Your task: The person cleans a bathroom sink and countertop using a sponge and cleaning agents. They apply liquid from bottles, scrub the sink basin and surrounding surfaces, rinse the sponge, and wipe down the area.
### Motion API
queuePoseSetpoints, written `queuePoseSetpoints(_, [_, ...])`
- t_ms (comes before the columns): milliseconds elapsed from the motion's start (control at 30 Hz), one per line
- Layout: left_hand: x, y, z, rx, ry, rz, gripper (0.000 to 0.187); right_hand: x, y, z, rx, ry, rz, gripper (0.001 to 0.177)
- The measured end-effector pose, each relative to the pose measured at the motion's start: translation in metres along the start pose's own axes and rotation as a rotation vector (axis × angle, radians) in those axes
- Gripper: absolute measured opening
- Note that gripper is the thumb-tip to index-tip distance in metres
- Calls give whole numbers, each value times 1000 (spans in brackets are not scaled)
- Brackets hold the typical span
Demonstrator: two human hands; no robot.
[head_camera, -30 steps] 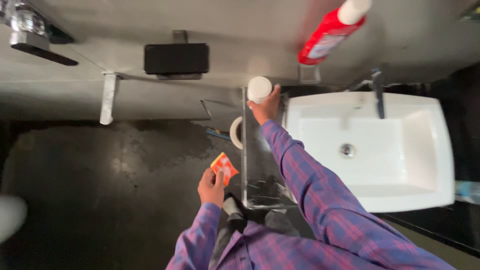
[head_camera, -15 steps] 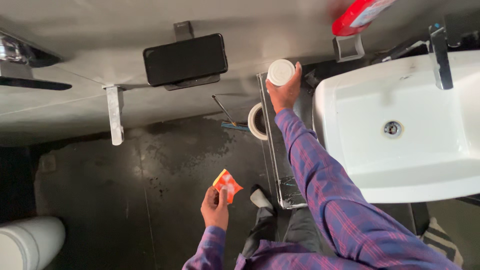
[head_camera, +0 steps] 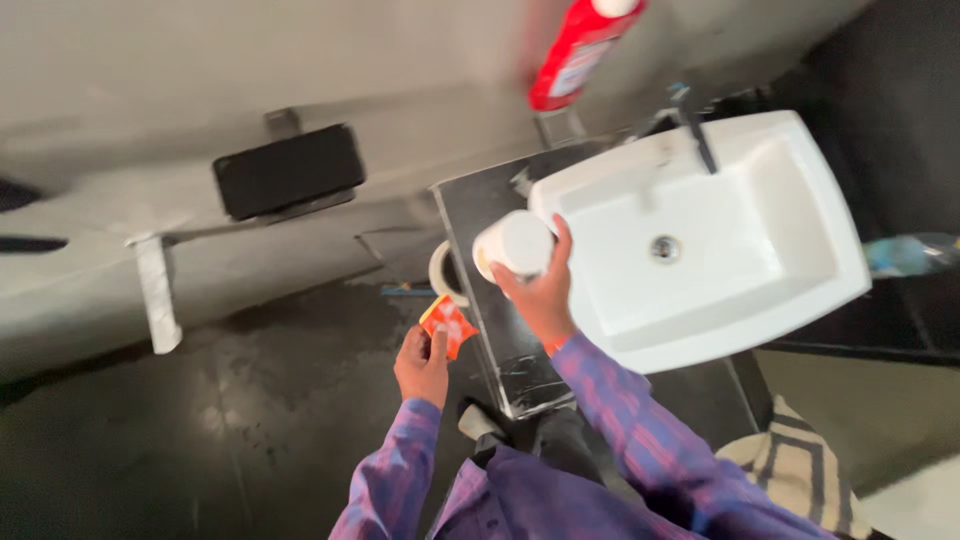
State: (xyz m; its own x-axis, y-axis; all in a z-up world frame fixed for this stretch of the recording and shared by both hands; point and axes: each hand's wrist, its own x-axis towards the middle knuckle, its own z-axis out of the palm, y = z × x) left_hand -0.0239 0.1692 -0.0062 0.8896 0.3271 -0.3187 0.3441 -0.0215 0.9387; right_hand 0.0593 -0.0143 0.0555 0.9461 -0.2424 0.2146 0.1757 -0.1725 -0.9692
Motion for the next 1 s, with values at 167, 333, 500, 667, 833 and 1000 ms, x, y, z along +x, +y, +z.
queuePoseSetpoints(167, [1, 23, 71, -86, -172, 38, 28, -2, -29, -121, -264, 173, -63, 106])
queuePoseSetpoints(333, [-8, 35, 146, -205, -361, 35, 32, 29, -24, -244, -407, 320, -68, 103])
queuePoseSetpoints(500, [-24, 32, 202, -218, -380, 102, 29, 84, -4, -343, -563, 401, -69, 103])
queuePoseSetpoints(667, [-38, 39, 257, -110, -371, 22, 27, 158, 32, -418, -552, 460, -27, 104])
queuePoseSetpoints(833, [-47, 58, 309, -56, -354, 15, 27, 217, 69, -461, -600, 404, -5, 106])
queuePoseSetpoints(1000, [-52, 74, 343, 10, -298, 19, 30, 270, 98, -464, -579, 262, 20, 111])
